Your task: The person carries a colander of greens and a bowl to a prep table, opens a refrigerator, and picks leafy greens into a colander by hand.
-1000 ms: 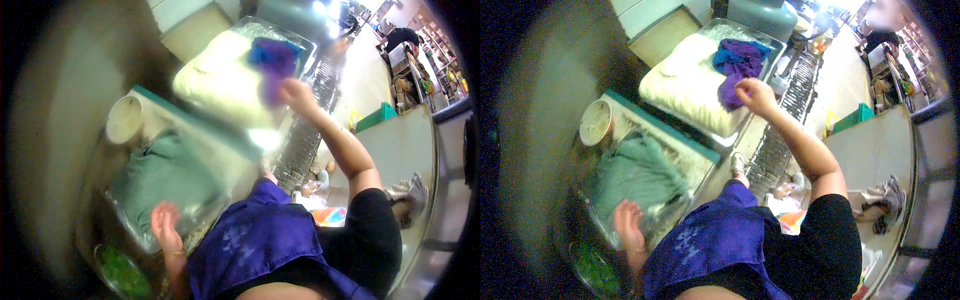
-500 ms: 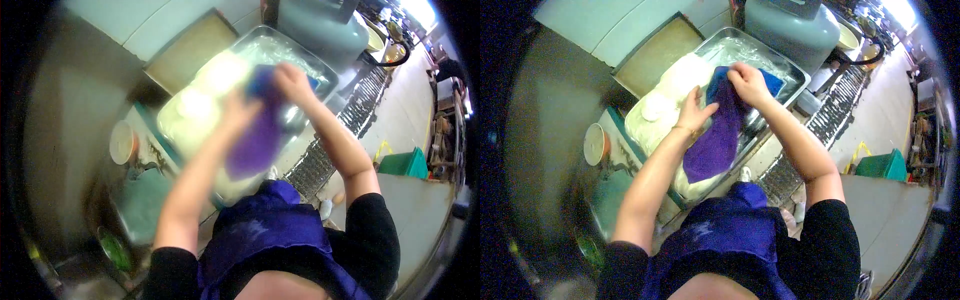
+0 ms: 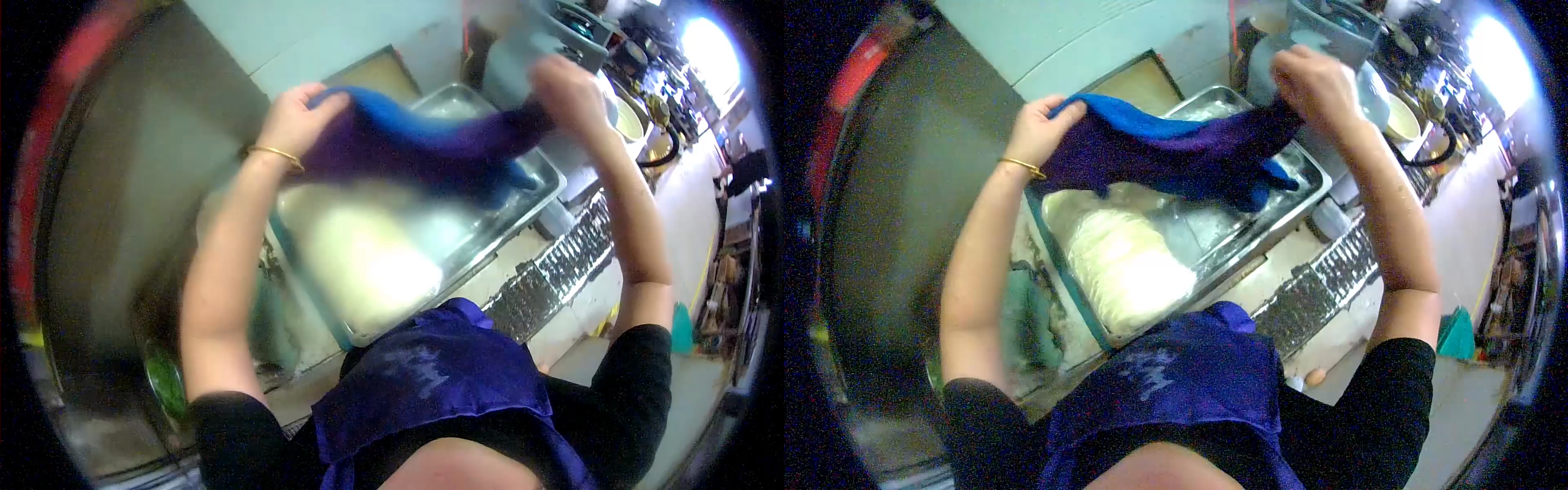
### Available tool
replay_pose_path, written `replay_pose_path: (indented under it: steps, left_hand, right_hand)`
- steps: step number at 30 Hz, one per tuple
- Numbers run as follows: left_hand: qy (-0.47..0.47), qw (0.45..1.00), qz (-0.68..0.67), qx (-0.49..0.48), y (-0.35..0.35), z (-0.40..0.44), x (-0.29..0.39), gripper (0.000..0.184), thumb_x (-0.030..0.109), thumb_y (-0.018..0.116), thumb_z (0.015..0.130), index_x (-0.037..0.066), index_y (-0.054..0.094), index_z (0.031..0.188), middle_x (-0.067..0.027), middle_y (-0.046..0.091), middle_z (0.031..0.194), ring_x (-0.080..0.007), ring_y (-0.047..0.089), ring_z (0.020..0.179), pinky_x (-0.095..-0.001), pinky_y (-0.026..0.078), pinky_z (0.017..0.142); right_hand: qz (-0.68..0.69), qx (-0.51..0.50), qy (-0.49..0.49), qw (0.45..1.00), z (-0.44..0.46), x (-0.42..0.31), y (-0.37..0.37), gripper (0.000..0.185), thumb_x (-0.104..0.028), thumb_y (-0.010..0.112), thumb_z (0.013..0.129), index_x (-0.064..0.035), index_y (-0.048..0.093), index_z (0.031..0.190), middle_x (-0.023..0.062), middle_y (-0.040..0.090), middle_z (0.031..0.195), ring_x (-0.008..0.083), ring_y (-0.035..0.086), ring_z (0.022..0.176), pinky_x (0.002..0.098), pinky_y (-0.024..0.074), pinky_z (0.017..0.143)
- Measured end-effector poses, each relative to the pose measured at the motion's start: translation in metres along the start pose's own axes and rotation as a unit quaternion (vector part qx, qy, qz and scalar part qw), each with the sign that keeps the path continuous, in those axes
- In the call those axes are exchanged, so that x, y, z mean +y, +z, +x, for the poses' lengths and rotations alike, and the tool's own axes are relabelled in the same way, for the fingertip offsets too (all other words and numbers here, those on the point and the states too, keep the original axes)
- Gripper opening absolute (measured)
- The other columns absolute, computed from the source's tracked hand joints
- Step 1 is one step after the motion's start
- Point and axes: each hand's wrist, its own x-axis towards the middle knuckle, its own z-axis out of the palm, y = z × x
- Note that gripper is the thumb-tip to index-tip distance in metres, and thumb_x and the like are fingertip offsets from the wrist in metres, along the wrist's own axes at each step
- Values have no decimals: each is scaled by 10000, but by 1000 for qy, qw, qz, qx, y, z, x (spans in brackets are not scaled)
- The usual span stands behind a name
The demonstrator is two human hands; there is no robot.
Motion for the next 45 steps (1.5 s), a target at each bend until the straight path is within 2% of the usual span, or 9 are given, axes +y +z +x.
replay_pose_path:
  steps: [5,7,13,20,23,27,34,41,45]
  left_hand:
    - [67,997,-9,40,-31,-8,42,305,297,584,902,6,672,894,5,651,766,-56,564,645,-205,454,603]
    - [112,978,172,47,-32,-19,64,309,294,575,909,1,669,892,13,640,751,-46,545,641,-209,447,597]
    - [176,953,246,11,-28,-59,90,357,348,585,901,1,666,885,-12,642,725,-65,560,680,-242,470,619]
    - [209,875,411,148,-88,-103,105,363,374,623,865,19,625,786,-43,542,609,-67,496,597,-267,421,539]
    - [81,852,504,114,-133,-132,114,396,407,712,771,35,581,745,15,509,629,-61,477,614,-249,408,540]
    - [-179,953,229,-90,-161,-168,77,320,216,777,689,63,568,877,30,574,780,-64,537,741,-217,454,659]
    - [-277,951,-132,42,-124,-135,-8,274,280,572,908,42,597,1040,-51,659,936,-137,620,807,-291,509,730]
    - [-137,925,355,24,-112,-91,-22,289,283,577,890,4,652,900,-21,649,844,-93,580,743,-267,466,672]
    - [-190,969,114,108,-122,-123,-5,247,227,611,851,-1,641,941,-59,634,921,-133,575,849,-270,460,760]
  right_hand:
    - [20,-35,-65,997,47,-9,2,253,-291,613,819,-107,654,988,107,637,982,313,590,902,427,467,796]
    - [272,-39,15,961,49,-55,20,381,-290,643,805,-101,598,1133,130,618,1092,316,596,969,388,470,858]
    - [718,-303,23,626,52,-170,58,580,-307,714,782,-44,501,1254,90,623,1056,164,570,962,311,447,871]
    - [497,-422,-50,756,46,-152,63,387,-301,678,786,34,645,975,72,673,863,123,596,811,294,481,765]
    - [612,-473,39,633,36,-89,69,379,-263,670,798,6,628,1062,44,657,985,121,581,888,286,468,808]
    - [730,-257,183,607,28,-10,62,217,-289,695,788,-163,523,833,-88,475,705,38,455,674,207,360,599]
    - [601,-114,305,730,79,22,119,202,-297,592,879,-98,569,896,-28,526,700,94,503,600,250,419,519]
    - [412,-433,-45,801,-23,-140,210,475,-463,706,734,-56,650,972,155,674,911,282,653,829,365,503,754]
    - [513,-453,-54,727,-93,-163,206,278,-295,696,793,-36,651,883,84,651,757,186,598,689,313,478,652]
